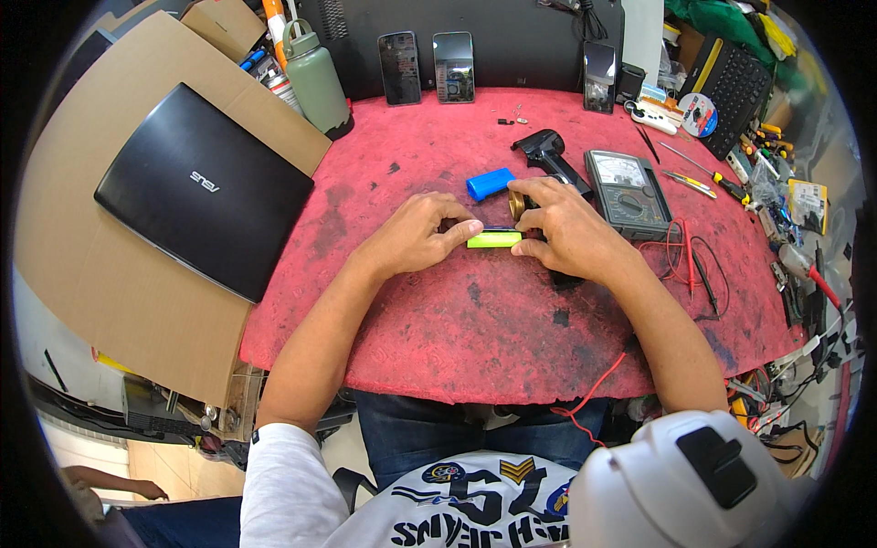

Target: The person tests electronic components and a circuit board with multimeter probes, handling batteries and a partially disassembled handheld device on a red workbench mat.

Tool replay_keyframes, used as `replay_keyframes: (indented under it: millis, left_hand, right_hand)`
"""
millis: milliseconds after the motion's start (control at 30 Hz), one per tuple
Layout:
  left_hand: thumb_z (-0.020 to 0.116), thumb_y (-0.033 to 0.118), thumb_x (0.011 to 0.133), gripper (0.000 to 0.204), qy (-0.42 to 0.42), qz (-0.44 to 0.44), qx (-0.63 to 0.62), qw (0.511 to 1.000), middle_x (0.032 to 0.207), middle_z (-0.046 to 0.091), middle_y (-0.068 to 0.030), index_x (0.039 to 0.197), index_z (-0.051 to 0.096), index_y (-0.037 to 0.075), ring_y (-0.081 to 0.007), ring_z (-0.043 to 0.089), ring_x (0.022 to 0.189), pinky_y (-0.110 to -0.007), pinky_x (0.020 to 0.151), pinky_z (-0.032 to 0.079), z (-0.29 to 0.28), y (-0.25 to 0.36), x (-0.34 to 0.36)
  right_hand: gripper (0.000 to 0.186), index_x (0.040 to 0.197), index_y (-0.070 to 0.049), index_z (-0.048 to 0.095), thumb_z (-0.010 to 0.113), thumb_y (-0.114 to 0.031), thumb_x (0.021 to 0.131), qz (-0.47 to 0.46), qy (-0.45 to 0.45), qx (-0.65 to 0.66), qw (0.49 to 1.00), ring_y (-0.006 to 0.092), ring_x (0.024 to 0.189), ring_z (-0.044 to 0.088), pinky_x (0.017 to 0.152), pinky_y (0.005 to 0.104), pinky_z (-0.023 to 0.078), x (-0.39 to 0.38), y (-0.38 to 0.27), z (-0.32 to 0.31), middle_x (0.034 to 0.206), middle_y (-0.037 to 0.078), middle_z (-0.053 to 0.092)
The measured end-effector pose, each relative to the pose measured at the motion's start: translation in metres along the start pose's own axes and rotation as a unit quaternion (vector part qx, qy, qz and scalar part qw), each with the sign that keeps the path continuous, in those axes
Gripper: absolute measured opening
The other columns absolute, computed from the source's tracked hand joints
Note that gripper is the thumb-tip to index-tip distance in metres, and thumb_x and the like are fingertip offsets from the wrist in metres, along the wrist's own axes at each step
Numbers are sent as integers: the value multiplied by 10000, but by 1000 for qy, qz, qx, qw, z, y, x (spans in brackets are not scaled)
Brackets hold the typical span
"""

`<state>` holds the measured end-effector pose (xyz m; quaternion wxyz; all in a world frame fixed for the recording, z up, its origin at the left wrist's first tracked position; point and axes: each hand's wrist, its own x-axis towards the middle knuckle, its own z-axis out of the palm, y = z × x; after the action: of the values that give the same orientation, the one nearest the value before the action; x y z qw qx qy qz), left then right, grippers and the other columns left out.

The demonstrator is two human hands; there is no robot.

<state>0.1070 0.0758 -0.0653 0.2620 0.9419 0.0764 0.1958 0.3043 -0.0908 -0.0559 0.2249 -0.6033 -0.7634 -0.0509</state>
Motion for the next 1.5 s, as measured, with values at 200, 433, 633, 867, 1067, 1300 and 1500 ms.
replay_keyframes:
  millis: [200,433,633,867,1067,1300,1500]
  left_hand:
    - [673,254,900,295,-9,-34,2,999,810,694,-200,869,741,-32,-371,645,764,-458,696,483,0,13,6]
    - [631,234,959,375,43,35,22,998,658,570,-190,718,606,-52,-346,543,654,-459,626,414,10,4,6]
    - [624,231,961,380,49,39,31,998,650,550,-198,707,593,-51,-351,522,642,-461,623,407,12,3,7]
    - [617,221,967,378,54,23,35,998,640,532,-188,705,588,-50,-342,505,633,-462,613,394,14,1,6]
    - [622,223,967,373,49,22,28,998,659,527,-186,715,592,-51,-333,501,645,-459,614,387,13,3,5]
    - [595,281,998,374,8,-41,-50,998,716,606,-197,850,668,-55,-299,554,659,-440,643,427,4,2,0]
    - [547,324,1029,419,21,-82,-79,993,684,588,-174,894,660,-56,-248,551,638,-413,633,436,-6,-1,-4]
  right_hand:
    - [264,864,-20,748,854,-220,727,30,-34,27,999,330,1249,520,1047,445,412,3,-3,-6,1324,149,566]
    - [270,891,-12,758,849,-213,735,33,-31,26,999,339,1251,521,1056,443,413,3,1,-2,1368,153,553]
    - [256,885,-19,761,845,-212,739,32,-25,30,999,335,1244,524,1054,446,412,3,2,-1,1352,148,559]
    - [253,854,-18,750,851,-210,725,24,-14,31,999,324,1216,536,1027,443,416,3,3,0,1299,142,575]
    - [258,864,-17,754,851,-216,731,33,-25,29,999,332,1246,522,1055,447,410,3,2,-1,1352,147,558]
    - [263,831,-18,730,863,-215,717,29,-32,30,999,336,1268,510,1065,446,404,3,-1,-3,1371,149,548]
    - [287,841,-20,707,868,-219,711,26,-30,23,999,345,1282,501,1071,452,400,2,-2,-4,1382,158,541]
